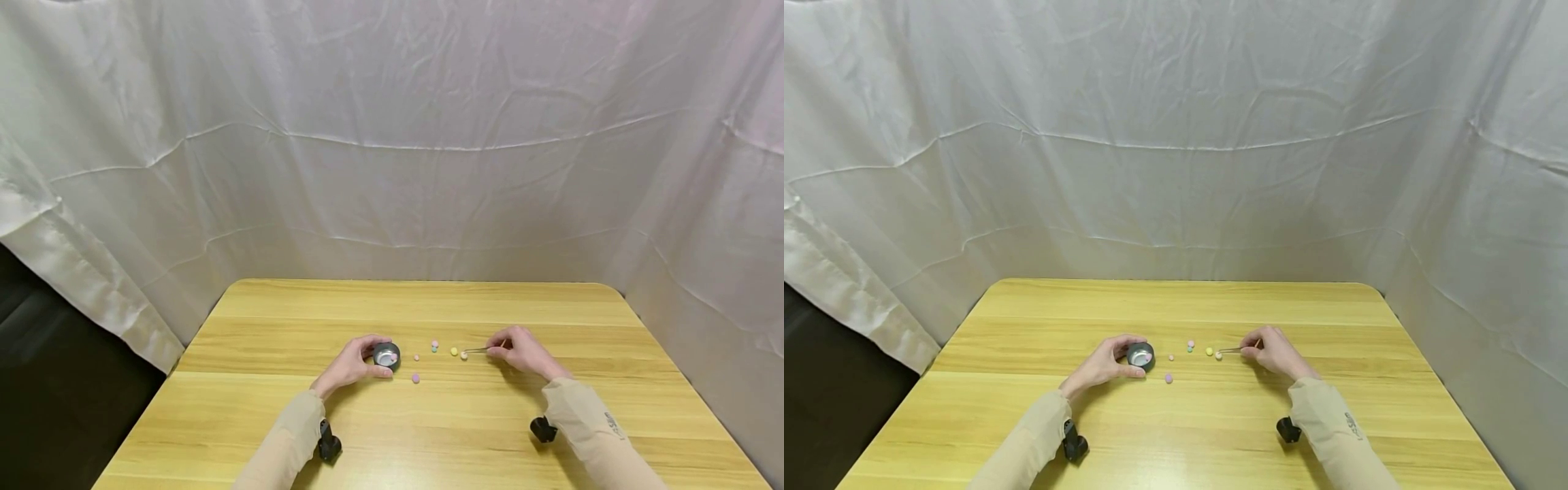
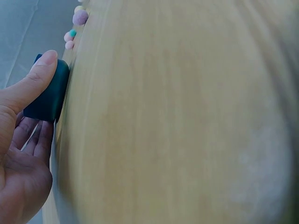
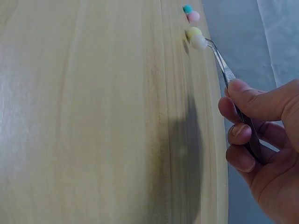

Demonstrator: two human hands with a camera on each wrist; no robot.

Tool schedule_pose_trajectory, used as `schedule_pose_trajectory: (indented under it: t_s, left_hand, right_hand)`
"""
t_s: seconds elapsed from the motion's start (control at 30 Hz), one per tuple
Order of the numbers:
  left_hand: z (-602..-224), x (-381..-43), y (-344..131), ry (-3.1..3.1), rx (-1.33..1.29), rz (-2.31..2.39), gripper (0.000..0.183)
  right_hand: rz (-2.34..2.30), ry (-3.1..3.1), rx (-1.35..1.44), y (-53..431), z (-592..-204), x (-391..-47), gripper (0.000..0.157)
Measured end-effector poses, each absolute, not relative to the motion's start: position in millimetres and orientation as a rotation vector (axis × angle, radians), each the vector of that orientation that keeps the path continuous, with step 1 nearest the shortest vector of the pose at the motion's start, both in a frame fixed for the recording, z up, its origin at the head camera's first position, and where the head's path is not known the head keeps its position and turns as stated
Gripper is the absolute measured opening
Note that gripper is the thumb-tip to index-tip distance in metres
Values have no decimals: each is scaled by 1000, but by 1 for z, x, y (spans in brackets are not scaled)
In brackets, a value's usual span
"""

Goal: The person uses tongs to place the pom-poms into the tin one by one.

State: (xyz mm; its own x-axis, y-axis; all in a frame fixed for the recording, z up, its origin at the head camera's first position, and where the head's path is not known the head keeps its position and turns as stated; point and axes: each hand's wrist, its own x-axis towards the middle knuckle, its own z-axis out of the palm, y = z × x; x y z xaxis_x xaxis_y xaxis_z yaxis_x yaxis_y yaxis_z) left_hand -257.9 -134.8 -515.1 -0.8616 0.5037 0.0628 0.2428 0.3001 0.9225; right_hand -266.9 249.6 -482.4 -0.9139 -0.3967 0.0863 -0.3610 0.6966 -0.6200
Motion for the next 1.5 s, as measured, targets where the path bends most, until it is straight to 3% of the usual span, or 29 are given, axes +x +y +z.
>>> schedule_pose_trajectory:
  t_s: [1.0,1.23,1.5]
  left_hand:
    - [-512,-257,-134,2334,703,1591,64]
    - [-514,-257,-134,2331,700,1595,64]
    - [-513,-257,-134,2328,711,1601,64]
  right_hand:
    - [-1124,2877,-689,223,-473,-262,7]
    - [-1200,2902,-822,217,-475,-261,5]
    - [-1173,2886,-680,207,-469,-260,7]
